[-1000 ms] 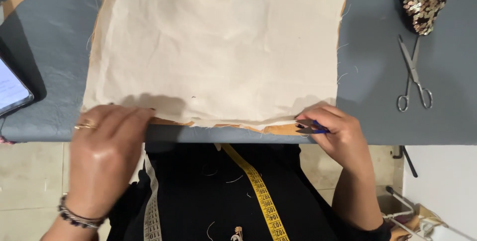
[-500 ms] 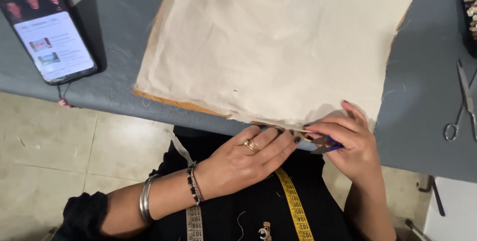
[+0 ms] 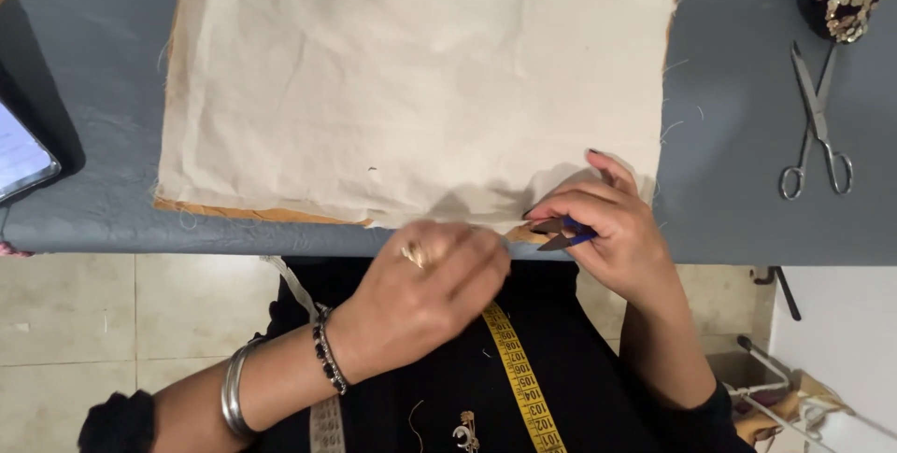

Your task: Trimming the edges of a white fabric piece using scissors on a work table

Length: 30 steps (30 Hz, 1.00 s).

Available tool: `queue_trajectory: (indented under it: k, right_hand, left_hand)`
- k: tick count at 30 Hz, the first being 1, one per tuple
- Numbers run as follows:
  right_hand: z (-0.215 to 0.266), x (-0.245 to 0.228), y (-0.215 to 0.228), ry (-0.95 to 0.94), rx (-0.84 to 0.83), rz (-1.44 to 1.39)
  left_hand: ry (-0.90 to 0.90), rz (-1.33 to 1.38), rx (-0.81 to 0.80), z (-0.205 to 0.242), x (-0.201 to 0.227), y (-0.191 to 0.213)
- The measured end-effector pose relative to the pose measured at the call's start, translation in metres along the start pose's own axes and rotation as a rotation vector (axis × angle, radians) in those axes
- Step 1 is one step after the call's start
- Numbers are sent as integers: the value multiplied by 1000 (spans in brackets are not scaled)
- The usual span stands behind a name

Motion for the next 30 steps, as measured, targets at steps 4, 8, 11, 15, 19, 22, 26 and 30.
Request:
queue_trajectory:
  k: [4,8,11,15,19,22,26,30]
  right_hand:
    - [1,2,0,-27,-18,2]
    - [0,-2,-2,-65,-30,-8]
    - [1,-2,-4,-50,-8,10]
    - [1,-8,-5,-28,45,28]
    - [11,4,-12,-63,174,62]
    - [12,2,-14,-50,197,57]
    - [15,-12,-12,-17,251,65]
    - [56,-16,3,-103,396,24]
  left_hand:
    - [177,252,-66,-31,-14,-10]
    - [175,160,-152,-27,-17,-40]
    - [220,209,-219,-25,-21,-47]
    - [289,375,-224,-24,-28,-47]
    - [340,447,-311,-30,-32,-44]
    - [361,499,-316,-27,-33,-48]
    - [343,451,-326,-26,-33,-52]
    - [352,471,-339,-28,-32,-48]
Point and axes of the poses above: each hand's wrist, its own z-axis away from the middle knuckle, its own y-axis out of the back of the hand, x = y × z, the point moved 4 cm from there along -z, towards the middle knuckle, and after that the axes turned 13 degrees about -z, right-handed, at the moved point
